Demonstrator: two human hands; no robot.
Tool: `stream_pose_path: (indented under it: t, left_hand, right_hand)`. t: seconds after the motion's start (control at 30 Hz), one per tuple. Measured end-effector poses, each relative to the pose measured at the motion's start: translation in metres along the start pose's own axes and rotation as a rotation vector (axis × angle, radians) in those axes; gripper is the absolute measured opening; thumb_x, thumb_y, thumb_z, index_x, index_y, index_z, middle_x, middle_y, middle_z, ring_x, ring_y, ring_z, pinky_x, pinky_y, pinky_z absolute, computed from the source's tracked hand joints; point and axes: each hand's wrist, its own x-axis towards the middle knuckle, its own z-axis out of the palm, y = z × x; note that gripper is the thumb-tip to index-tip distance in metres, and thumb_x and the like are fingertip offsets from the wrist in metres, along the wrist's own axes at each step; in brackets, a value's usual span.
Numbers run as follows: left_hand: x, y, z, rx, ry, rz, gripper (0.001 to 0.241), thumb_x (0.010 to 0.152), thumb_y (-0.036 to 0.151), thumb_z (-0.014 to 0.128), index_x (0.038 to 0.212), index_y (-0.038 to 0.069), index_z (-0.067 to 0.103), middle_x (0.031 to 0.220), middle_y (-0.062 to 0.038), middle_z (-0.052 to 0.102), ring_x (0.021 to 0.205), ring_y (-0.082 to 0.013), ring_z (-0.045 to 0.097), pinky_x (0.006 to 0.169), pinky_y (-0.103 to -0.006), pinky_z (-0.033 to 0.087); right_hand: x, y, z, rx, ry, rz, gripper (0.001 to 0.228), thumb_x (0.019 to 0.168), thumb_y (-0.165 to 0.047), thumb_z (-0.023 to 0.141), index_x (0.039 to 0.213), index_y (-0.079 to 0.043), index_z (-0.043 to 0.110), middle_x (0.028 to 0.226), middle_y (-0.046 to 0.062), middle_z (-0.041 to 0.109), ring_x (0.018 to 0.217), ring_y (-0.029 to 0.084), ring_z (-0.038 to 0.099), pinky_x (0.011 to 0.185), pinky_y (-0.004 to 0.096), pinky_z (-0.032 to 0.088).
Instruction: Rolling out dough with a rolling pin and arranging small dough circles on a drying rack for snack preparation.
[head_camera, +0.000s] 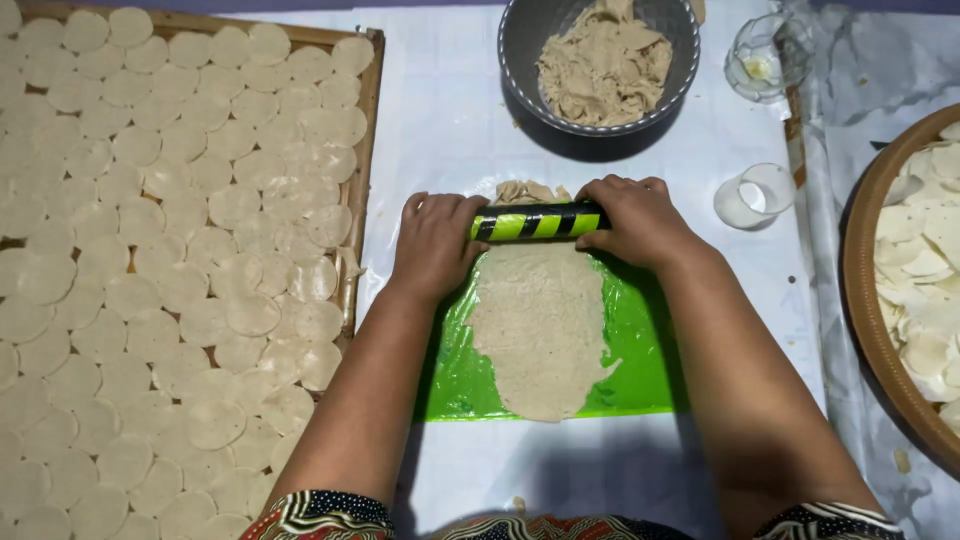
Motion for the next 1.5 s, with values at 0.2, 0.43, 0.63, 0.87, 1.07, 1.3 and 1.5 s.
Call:
stream_pose_path:
  t: [0.2, 0.43, 0.63, 0.87, 1.07, 1.3, 1.5]
  left_hand:
    - [-0.034, 0.022, -0.018, 0.018, 0.205, 0.056, 0.064, 0.08, 0.035, 0.082, 0.136, 0.019, 0.055, 0.117, -0.007, 0.069, 0.123, -0.0292, 0.061, 0.121, -0.0541, 0.027]
    - [-0.076, 0.044, 0.035, -0.019, 0.337, -0.014, 0.062, 0.096, 0.045, 0.063, 0.15, 0.017, 0.05, 0.153, -0.012, 0.052, 0.143, -0.0328, 0.045, 0.121, -0.0565, 0.026]
    - [-0.011, 0.039, 0.004, -0.004, 0.239, -0.161, 0.049, 0.11, 0.034, 0.036, 0.147, 0.009, 0.053, 0.153, -0.018, 0.052, 0.145, -0.0381, 0.043, 0.121, -0.0552, 0.026]
    - [0.069, 0.001, 0.007, 0.036, -0.079, -0.346, 0.061, 0.107, 0.041, 0.022, 0.161, 0.015, 0.033, 0.169, -0.01, 0.025, 0.158, -0.0303, 0.018, 0.126, -0.0561, 0.004]
    - [0.005, 0.034, -0.006, 0.008, 0.082, -0.262, 0.057, 0.109, 0.034, 0.027, 0.159, 0.01, 0.037, 0.167, -0.017, 0.032, 0.156, -0.0363, 0.021, 0.125, -0.0564, 0.004]
    - [0.055, 0.009, 0.001, 0.009, -0.095, -0.384, 0.06, 0.107, 0.038, 0.023, 0.162, 0.015, 0.032, 0.169, -0.012, 0.028, 0.158, -0.0305, 0.019, 0.125, -0.0568, -0.004]
    - [0.083, -0.01, 0.0, -0.073, -0.214, -0.454, 0.065, 0.106, 0.042, 0.02, 0.164, 0.012, 0.02, 0.172, -0.013, 0.014, 0.159, -0.03, 0.009, 0.125, -0.0577, -0.006]
  right_hand:
    - [-0.053, -0.018, 0.002, -0.237, 0.228, -0.007, 0.06, 0.087, -0.035, 0.075, 0.141, -0.021, 0.054, 0.13, 0.004, 0.063, 0.132, 0.026, 0.055, 0.121, 0.064, 0.017]
    - [-0.095, -0.038, 0.09, -0.159, 0.413, 0.073, 0.07, 0.097, -0.042, 0.063, 0.155, -0.009, 0.042, 0.149, 0.02, 0.053, 0.147, 0.035, 0.04, 0.115, 0.077, -0.002]
    - [-0.018, -0.015, 0.07, -0.212, 0.311, 0.159, 0.074, 0.111, -0.061, 0.023, 0.154, -0.005, 0.044, 0.152, 0.021, 0.052, 0.148, 0.032, 0.043, 0.118, 0.074, -0.006]
    - [0.058, 0.016, 0.057, -0.265, 0.356, 0.164, 0.065, 0.112, -0.061, 0.025, 0.128, -0.011, 0.062, 0.128, 0.017, 0.064, 0.133, 0.032, 0.055, 0.117, 0.071, 0.013]
    - [-0.015, -0.032, 0.057, -0.126, 0.36, 0.151, 0.077, 0.11, -0.058, 0.026, 0.157, 0.001, 0.037, 0.164, 0.027, 0.036, 0.157, 0.036, 0.025, 0.122, 0.065, -0.004]
    - [0.039, 0.01, 0.055, -0.136, 0.397, 0.099, 0.066, 0.109, -0.068, 0.026, 0.132, -0.011, 0.051, 0.12, 0.01, 0.057, 0.118, 0.032, 0.06, 0.099, 0.051, 0.043]
    - [0.022, 0.013, 0.02, 0.045, 0.28, -0.186, 0.042, 0.095, -0.052, 0.066, 0.108, -0.013, 0.056, 0.103, 0.009, 0.057, 0.108, 0.035, 0.06, 0.091, 0.047, 0.047]
